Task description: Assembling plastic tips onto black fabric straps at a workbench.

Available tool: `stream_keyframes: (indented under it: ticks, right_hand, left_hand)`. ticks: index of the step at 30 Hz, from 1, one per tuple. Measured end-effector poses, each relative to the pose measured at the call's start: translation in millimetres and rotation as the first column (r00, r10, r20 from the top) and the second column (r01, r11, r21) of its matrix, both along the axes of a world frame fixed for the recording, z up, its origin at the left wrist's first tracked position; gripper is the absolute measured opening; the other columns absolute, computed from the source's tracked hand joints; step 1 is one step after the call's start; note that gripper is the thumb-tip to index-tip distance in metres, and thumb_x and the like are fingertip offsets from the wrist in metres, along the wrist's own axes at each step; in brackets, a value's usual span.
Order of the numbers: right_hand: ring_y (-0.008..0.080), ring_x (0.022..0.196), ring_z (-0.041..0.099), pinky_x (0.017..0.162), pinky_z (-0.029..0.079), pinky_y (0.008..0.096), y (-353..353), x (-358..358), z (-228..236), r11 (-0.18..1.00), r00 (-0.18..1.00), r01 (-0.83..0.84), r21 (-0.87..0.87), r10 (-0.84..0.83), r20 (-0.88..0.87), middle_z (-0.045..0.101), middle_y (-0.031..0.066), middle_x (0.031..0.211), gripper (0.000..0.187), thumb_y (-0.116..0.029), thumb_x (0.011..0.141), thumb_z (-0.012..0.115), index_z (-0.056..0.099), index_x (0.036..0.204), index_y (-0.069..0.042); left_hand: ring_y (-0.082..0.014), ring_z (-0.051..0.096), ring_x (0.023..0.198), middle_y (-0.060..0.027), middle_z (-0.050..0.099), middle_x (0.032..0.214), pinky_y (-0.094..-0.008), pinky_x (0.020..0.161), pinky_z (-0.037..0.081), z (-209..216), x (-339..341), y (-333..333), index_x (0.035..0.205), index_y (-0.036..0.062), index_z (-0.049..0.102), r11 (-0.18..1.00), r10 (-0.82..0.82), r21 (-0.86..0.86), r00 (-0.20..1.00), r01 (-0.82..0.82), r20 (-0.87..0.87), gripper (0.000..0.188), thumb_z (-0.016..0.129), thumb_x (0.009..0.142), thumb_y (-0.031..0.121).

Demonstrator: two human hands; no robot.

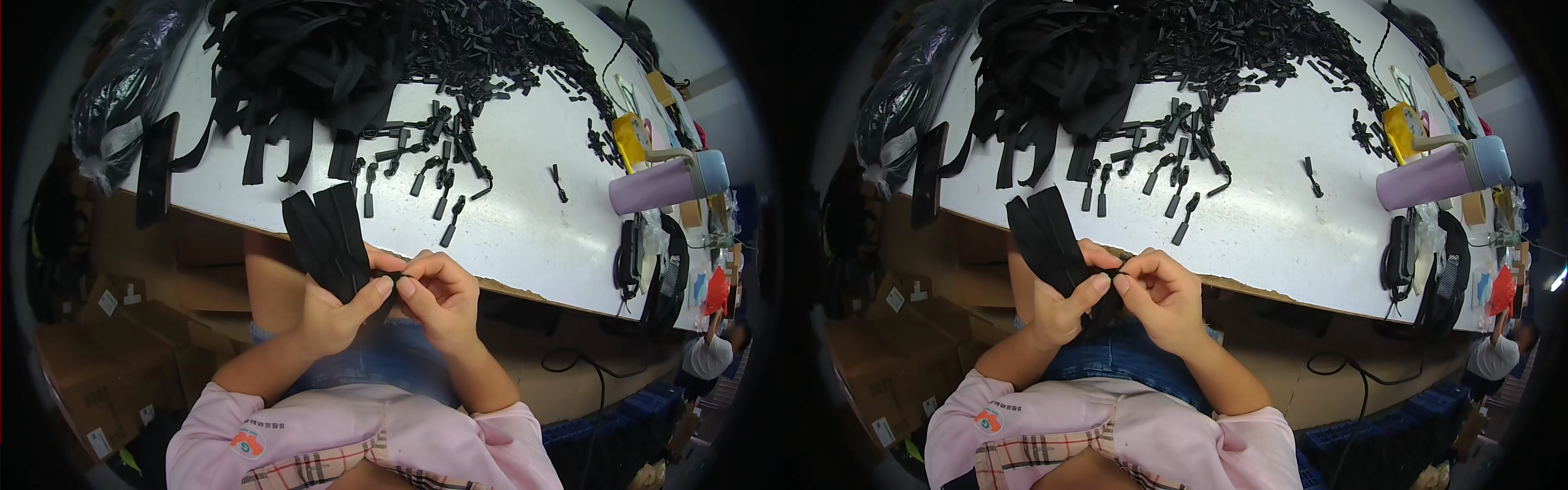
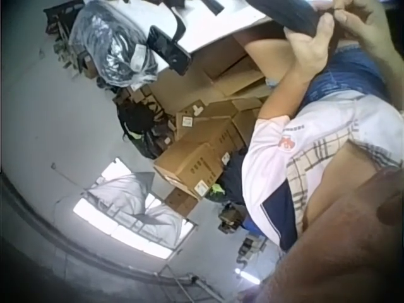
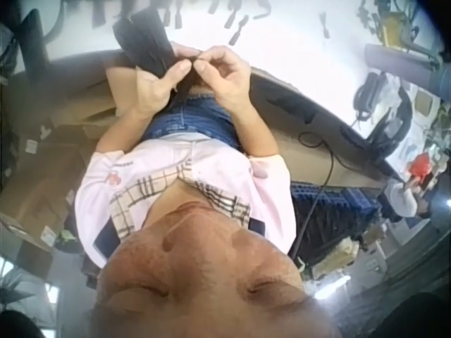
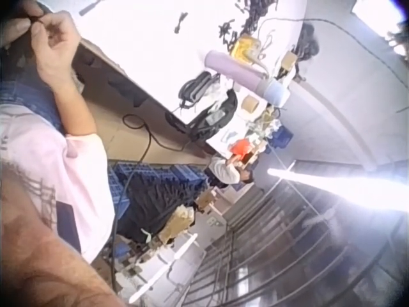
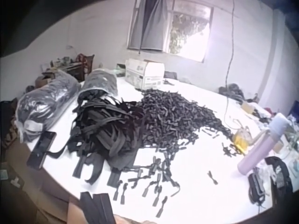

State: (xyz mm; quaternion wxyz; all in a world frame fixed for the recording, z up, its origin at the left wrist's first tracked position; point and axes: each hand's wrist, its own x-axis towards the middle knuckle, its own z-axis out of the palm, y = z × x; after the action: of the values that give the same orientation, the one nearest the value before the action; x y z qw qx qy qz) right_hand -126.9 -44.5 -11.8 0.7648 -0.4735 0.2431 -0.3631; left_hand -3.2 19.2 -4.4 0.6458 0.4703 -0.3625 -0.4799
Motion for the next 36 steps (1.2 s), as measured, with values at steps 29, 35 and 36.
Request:
stream_keyframes:
  ticks: [29,35,36]
  right_hand:
    - [0.0095,0.042,0.039,0.039,0.03,0.0206,-7.6,-0.5,-5.5,0.87,0.936,-0.322,-0.374,0.231,-0.267,0.047,0.004,0.058,0.013,-0.005,0.069,0.062,0.053,0.075,0.0]
    - [0.0177,0.058,0.05,0.049,0.042,0.025,-0.4,9.8,12.5,0.64,0.927,-0.058,-0.766,-0.25,-0.279,0.052,0.0073,0.071,0.031,-0.006,0.063,0.065,0.056,0.092,-0.002]
    - [0.0177,0.058,0.05,0.049,0.042,0.025,-3.4,11.6,12.4,0.639,0.925,-0.054,-0.767,-0.256,-0.279,0.052,0.0073,0.071,0.031,-0.006,0.063,0.065,0.056,0.092,-0.002]
  left_hand:
    - [-0.0044,0.044,0.052,-0.0029,0.051,0.07,-0.0169,0.045,0.035,2.0,1.6,5.0,0.085,0.0002,0.051,0.976,0.215,-0.025,0.953,-0.214,0.212,0.01,0.053,0.08,0.008]
    - [-0.003,0.044,0.05,-0.0002,0.051,0.064,-0.0165,0.044,0.036,2.8,17.3,2.7,0.086,-0.0001,0.052,0.959,0.017,0.282,0.997,0.003,-0.069,0.013,0.052,0.082,0.013]
    - [-0.003,0.044,0.05,-0.0002,0.051,0.064,-0.0165,0.044,0.036,2.0,14.2,2.6,0.086,-0.0001,0.052,0.96,0.01,0.281,0.998,0.009,-0.069,0.013,0.052,0.082,0.013]
